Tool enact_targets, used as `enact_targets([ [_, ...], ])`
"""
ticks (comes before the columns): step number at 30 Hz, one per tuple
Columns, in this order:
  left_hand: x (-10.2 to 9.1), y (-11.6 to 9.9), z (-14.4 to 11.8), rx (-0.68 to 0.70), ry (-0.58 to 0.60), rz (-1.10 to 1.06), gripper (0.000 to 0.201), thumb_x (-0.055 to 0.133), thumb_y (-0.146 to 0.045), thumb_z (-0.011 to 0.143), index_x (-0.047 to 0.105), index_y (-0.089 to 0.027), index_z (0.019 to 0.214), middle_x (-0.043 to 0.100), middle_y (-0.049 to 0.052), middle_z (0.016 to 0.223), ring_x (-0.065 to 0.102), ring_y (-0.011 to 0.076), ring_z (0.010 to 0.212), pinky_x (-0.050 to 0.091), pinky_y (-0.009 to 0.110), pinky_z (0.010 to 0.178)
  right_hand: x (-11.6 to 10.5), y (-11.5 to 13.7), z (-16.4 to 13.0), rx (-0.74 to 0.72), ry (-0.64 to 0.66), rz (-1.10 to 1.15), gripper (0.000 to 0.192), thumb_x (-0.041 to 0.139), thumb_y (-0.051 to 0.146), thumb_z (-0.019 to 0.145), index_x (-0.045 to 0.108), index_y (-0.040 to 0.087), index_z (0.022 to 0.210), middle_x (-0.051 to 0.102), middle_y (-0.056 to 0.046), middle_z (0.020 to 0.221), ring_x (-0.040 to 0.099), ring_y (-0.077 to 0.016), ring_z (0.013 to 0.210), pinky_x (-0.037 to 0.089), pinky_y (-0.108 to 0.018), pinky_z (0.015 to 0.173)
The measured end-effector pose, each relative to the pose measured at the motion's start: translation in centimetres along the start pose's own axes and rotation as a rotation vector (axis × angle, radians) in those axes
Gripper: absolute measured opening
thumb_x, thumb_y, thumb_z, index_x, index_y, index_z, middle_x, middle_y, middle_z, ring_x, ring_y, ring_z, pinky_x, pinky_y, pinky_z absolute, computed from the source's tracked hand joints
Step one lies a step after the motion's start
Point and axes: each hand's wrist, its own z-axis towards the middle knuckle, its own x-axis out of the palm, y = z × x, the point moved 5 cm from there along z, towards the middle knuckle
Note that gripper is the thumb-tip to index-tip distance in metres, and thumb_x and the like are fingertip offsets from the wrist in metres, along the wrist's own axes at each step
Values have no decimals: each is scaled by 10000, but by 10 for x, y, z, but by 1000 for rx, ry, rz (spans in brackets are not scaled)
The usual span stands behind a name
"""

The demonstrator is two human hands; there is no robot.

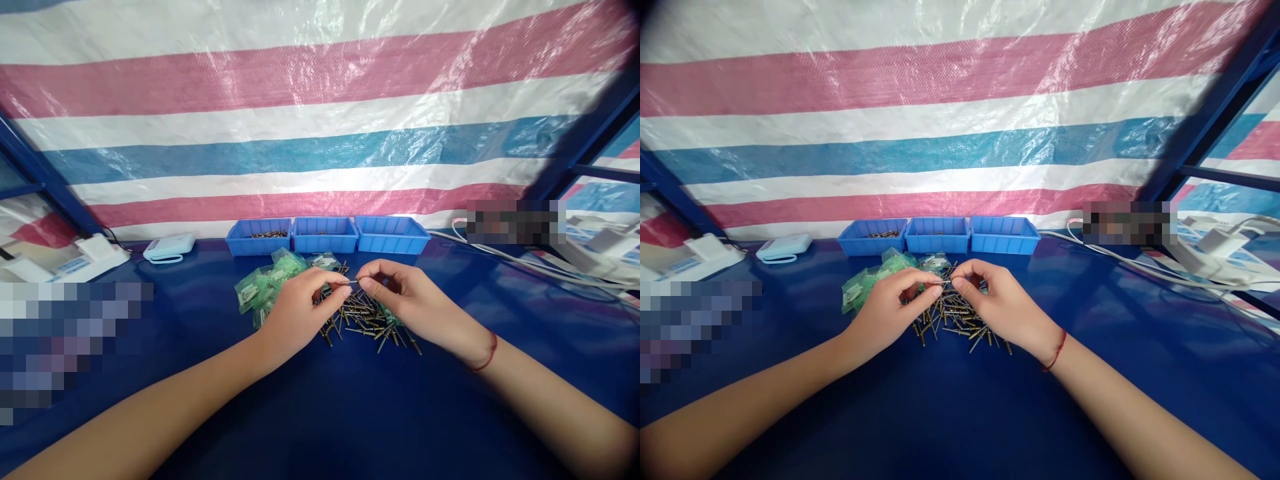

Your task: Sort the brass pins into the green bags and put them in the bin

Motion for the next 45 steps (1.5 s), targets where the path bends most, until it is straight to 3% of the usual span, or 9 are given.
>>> enact_targets([
  [7, -2, -2, 1, 12, -8, 1, 100, 594, -230, 880, 680, -227, 933, 652, -19, 784, 540, 110, 621, 444, 242, 598, -1, -1, -1, -89, -89, -47, 199, 510, 367, 908, 594, 191, 872, 626, -40, 836, 547, -166, 745, 439, -299, 688],
  [15, 0, -9, 0, 127, 48, 114, 152, 528, -198, 911, 676, -205, 878, 661, 9, 870, 612, 153, 835, 466, 284, 767, -3, 11, -11, -207, -298, 66, 111, 641, 301, 840, 582, 218, 886, 624, -27, 850, 566, -159, 732, 465, -310, 691],
  [19, -10, 1, 36, 116, 45, 258, 169, 509, -219, 916, 673, -215, 874, 673, 2, 869, 608, 141, 792, 467, 275, 742, -15, 13, -11, -243, -400, 90, 225, 633, 277, 845, 529, 234, 1040, 624, -31, 942, 596, -163, 785, 482, -318, 730],
  [22, -20, 22, 81, 72, -8, 519, 207, 485, -234, 917, 684, -198, 874, 680, 36, 879, 599, 177, 797, 460, 312, 727, -24, 3, -5, -212, -435, -120, 120, 575, 249, 871, 578, 211, 985, 649, -40, 923, 602, -168, 770, 479, -321, 715],
  [26, -14, 46, 112, 35, -47, 635, 233, 535, -260, 879, 698, -126, 979, 658, 147, 1032, 545, 315, 988, 424, 450, 820, -17, -19, 7, -227, -224, -481, 201, 481, 150, 877, 657, 186, 966, 705, -59, 960, 615, -216, 894, 469, -375, 810],
  [29, -4, 48, 99, 44, -44, 662, 326, 542, -311, 879, 654, -142, 1134, 625, 144, 1149, 501, 343, 1057, 410, 484, 846, -13, -37, 12, -144, -76, -733, 281, 448, 116, 866, 689, 186, 994, 712, -65, 1032, 606, -265, 972, 450, -432, 843],
  [33, 2, 29, 53, 126, 31, 626, 267, 517, -315, 898, 674, -216, 1091, 646, 55, 1119, 528, 259, 993, 418, 432, 880, -22, -54, 15, 11, 35, -924, 326, 433, 122, 881, 706, 228, 1025, 711, -60, 1060, 625, -281, 991, 450, -416, 797],
  [38, 0, 5, 8, 241, 92, 501, 207, 522, -247, 895, 685, -212, 1017, 667, 44, 1073, 546, 230, 949, 440, 407, 865, -25, -58, 18, 24, 119, -899, 235, 497, 204, 892, 719, 249, 952, 710, -41, 1040, 650, -256, 951, 444, -344, 727],
  [45, 2, -2, -3, 226, 113, 387, 211, 516, -205, 892, 685, -191, 1017, 676, 46, 1033, 568, 214, 931, 458, 399, 871, -18, -53, 18, -31, 94, -829, 201, 473, 164, 894, 671, 190, 873, 702, -53, 913, 637, -221, 869, 456, -337, 746],
])
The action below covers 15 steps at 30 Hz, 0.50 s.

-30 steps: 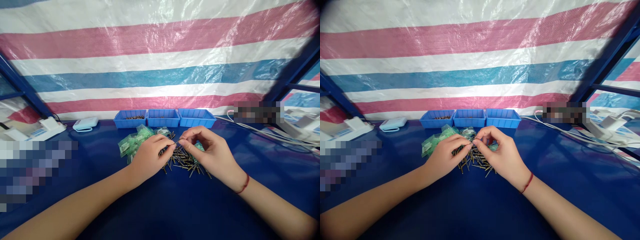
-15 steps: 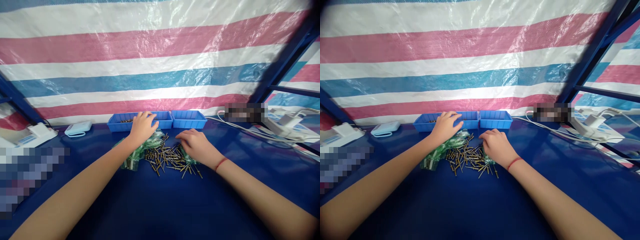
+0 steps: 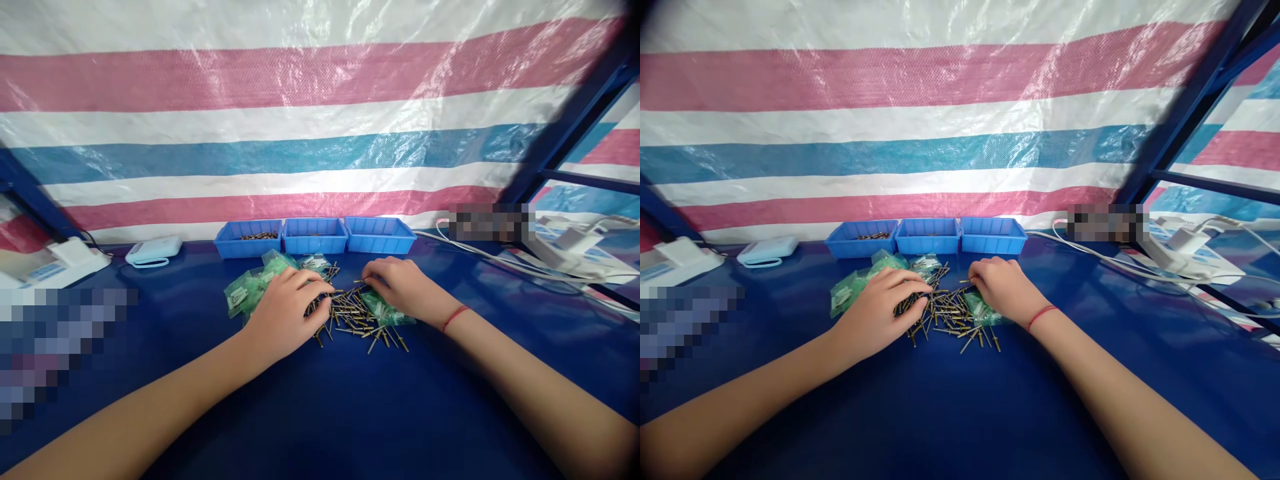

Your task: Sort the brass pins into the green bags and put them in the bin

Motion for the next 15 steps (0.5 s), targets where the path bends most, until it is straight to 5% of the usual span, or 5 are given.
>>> enact_targets([
  [6, -1, -1, 1, -56, -11, -81, 192, 537, -179, 874, 690, -205, 988, 686, 35, 986, 577, 208, 906, 466, 387, 850, -20, 22, -8, -139, -192, 439, 377, 395, 126, 912, 566, 206, 1239, 651, -59, 957, 617, -168, 817, 503, -333, 773],
  [11, 1, -3, 0, -95, 11, -141, 188, 537, -190, 877, 683, -229, 989, 690, 24, 998, 586, 208, 922, 462, 382, 854, -34, 40, -18, -152, -283, 641, 273, 410, 168, 932, 628, 235, 1082, 647, -52, 1036, 609, -176, 943, 485, -353, 851],
  [15, 2, -4, 1, -180, 69, -245, 198, 523, -265, 905, 676, -246, 1030, 684, 21, 1000, 599, 207, 940, 466, 366, 851, -33, 45, -20, -70, -268, 854, 154, 502, 243, 913, 560, 214, 1052, 662, -29, 886, 625, -168, 839, 495, -331, 779],
])
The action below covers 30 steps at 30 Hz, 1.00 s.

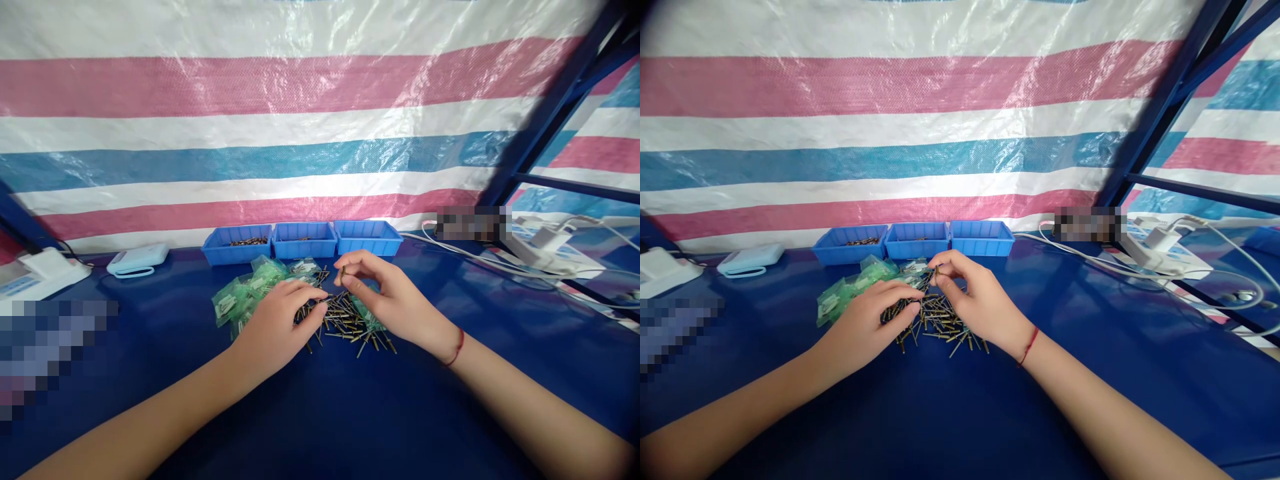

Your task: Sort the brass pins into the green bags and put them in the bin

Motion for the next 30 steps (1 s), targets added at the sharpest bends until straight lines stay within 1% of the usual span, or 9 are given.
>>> enact_targets([
  [3, 1, 0, 0, -108, 26, -104, 198, 521, -305, 908, 686, -258, 1007, 679, 10, 873, 610, 172, 749, 487, 312, 704, 6, -2, 0, 83, 24, 136, 131, 561, 292, 884, 550, 199, 975, 652, -13, 785, 610, -152, 741, 488, -307, 701],
  [5, 1, 1, -1, -162, 29, -154, 182, 530, -312, 900, 692, -258, 963, 658, -6, 779, 572, 146, 630, 459, 277, 604, 11, -3, -1, 134, 39, 229, 137, 584, 309, 869, 547, 194, 934, 648, -9, 766, 598, -139, 708, 480, -293, 677],
  [7, 1, 3, -1, -200, 25, -191, 155, 551, -318, 885, 690, -255, 913, 623, -22, 702, 533, 135, 577, 419, 258, 550, 14, -4, -1, 167, 36, 318, 139, 607, 311, 852, 553, 193, 902, 643, -10, 788, 597, -131, 721, 479, -285, 686],
  [11, 1, 7, 0, -249, 1, -254, 144, 563, -339, 869, 653, -232, 838, 540, -40, 617, 488, 129, 556, 368, 246, 520, 14, -4, -2, 189, -7, 419, 126, 663, 287, 808, 582, 196, 843, 605, 14, 792, 580, -108, 731, 480, -253, 694],
  [14, -2, 8, 2, -248, -40, -295, 157, 529, -345, 888, 614, -223, 837, 535, -38, 651, 479, 125, 578, 367, 247, 541, 14, -5, -3, 210, -18, 439, 137, 690, 289, 785, 606, 195, 838, 620, 14, 797, 588, -106, 737, 487, -251, 713],
  [17, -6, 8, 2, -246, -83, -301, 161, 511, -346, 897, 590, -222, 830, 540, -32, 684, 482, 125, 600, 367, 250, 554, 15, -5, -4, 246, -10, 432, 182, 714, 334, 763, 634, 195, 848, 657, -2, 825, 613, -125, 766, 500, -275, 751],
  [22, -6, 10, 1, -261, -108, -313, 141, 545, -353, 874, 600, -225, 855, 534, -34, 661, 480, 120, 566, 373, 246, 527, 16, -6, -4, 287, -19, 437, 237, 739, 395, 735, 663, 191, 827, 678, -11, 820, 623, -132, 761, 503, -281, 750],
  [26, -4, 12, 1, -263, -130, -355, 139, 576, -345, 853, 633, -230, 906, 587, -24, 686, 516, 122, 563, 406, 244, 517, 15, -7, -5, 307, -30, 458, 244, 753, 395, 719, 674, 194, 830, 691, -12, 834, 633, -133, 772, 506, -281, 767],
  [30, -5, 13, 0, -278, -169, -375, 158, 583, -357, 850, 657, -227, 902, 634, -10, 720, 538, 128, 583, 436, 251, 535, 15, -8, -6, 330, -37, 474, 250, 769, 389, 702, 683, 194, 832, 701, -13, 835, 640, -136, 775, 511, -282, 766],
])
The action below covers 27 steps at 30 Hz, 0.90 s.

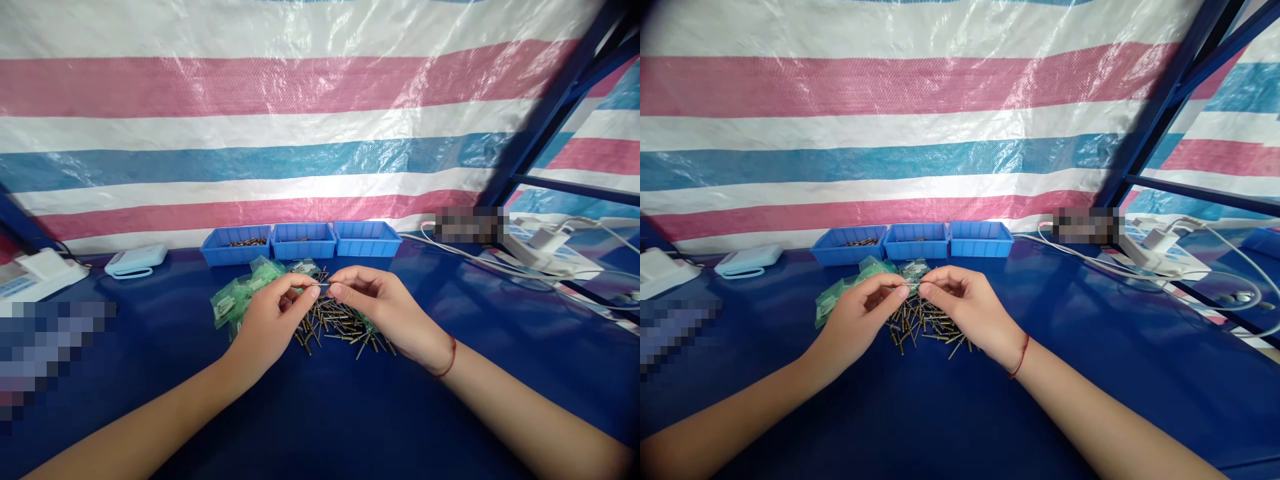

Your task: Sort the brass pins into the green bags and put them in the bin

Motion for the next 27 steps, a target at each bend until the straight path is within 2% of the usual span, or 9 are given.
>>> enact_targets([
  [6, -2, -3, -1, 28, -19, -15, 123, 608, -310, 839, 677, -233, 906, 647, -16, 703, 538, 123, 570, 428, 245, 523, 3, -2, 1, 50, 22, 19, 251, 754, 393, 720, 702, 188, 857, 716, -30, 854, 653, -152, 810, 515, -285, 776],
  [12, -4, -6, -3, 67, -37, -16, 112, 612, -287, 838, 683, -236, 909, 666, -13, 720, 537, 117, 547, 412, 240, 494, 4, -3, 1, 38, 8, 12, 273, 749, 414, 718, 708, 186, 863, 731, -48, 852, 671, -181, 823, 532, -334, 803],
  [17, -4, -4, -3, 68, -41, -8, 124, 618, -310, 839, 687, -246, 919, 673, -17, 735, 518, 106, 535, 419, 239, 496, 5, -4, 1, 31, 15, 21, 292, 775, 412, 687, 692, 195, 863, 733, -43, 863, 674, -175, 813, 537, -319, 779],
  [23, -6, -7, -4, 104, -49, 41, 118, 613, -305, 847, 683, -250, 925, 666, -20, 723, 512, 110, 533, 420, 246, 508, 5, -1, 2, -43, 4, 6, 244, 774, 373, 700, 674, 202, 843, 716, -22, 842, 658, -152, 788, 527, -306, 771],
  [27, -6, -11, -5, 157, -53, 88, 98, 595, -273, 865, 670, -242, 919, 671, -18, 750, 534, 110, 549, 438, 246, 535, 0, 1, 3, -154, -48, -97, 200, 761, 345, 719, 679, 205, 835, 695, -24, 845, 642, -159, 778, 520, -320, 741],
])
